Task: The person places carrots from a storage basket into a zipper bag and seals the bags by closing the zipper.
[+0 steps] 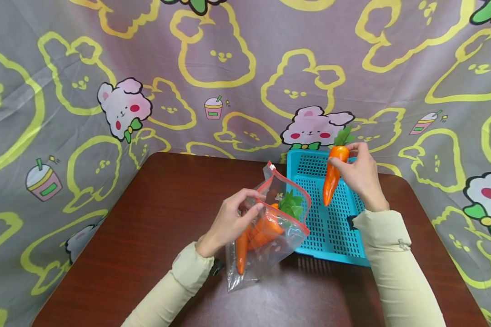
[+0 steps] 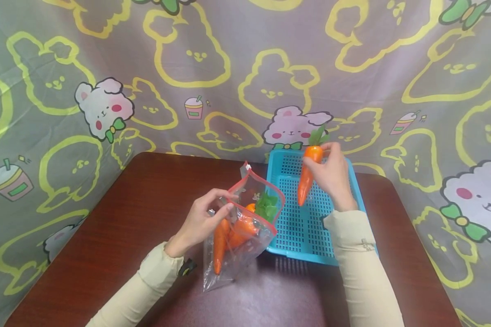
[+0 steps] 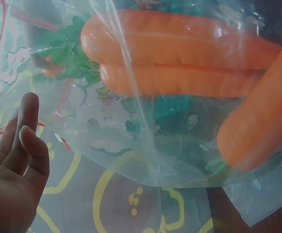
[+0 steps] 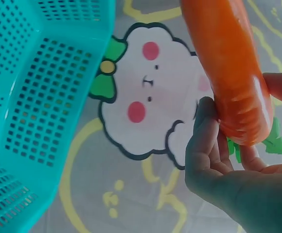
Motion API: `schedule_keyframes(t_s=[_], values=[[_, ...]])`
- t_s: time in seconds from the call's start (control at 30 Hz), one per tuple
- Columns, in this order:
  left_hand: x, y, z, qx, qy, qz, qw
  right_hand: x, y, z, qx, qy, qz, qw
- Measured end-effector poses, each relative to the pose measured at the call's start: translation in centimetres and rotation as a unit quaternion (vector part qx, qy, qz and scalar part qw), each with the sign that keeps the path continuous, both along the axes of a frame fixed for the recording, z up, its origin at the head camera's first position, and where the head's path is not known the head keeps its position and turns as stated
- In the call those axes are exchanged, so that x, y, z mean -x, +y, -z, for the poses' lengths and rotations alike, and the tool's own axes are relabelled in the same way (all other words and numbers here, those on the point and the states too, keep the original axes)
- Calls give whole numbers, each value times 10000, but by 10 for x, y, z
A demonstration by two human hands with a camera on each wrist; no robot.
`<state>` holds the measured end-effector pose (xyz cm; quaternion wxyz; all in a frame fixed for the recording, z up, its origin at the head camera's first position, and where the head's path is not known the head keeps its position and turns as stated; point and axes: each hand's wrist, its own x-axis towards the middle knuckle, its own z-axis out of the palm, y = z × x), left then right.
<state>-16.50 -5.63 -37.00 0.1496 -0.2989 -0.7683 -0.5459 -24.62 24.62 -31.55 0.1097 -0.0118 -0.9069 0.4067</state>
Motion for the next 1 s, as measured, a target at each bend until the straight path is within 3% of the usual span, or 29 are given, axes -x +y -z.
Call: schedule_keyframes(t_s=[0.3, 0.47, 0.77, 1.0], values=[[13, -3, 22, -9, 32, 61, 10000, -9, -10, -12, -73, 176, 52, 9998], [15, -5, 25, -5, 166, 131, 9998, -14, -14, -19, -19, 236, 79, 9997], [13, -3, 23, -8, 80, 1, 10000, -26, -24, -29, 195, 367, -95, 9991], [2, -1, 5, -20, 80, -10, 10000, -30, -31, -33, 285, 462, -243, 9982]])
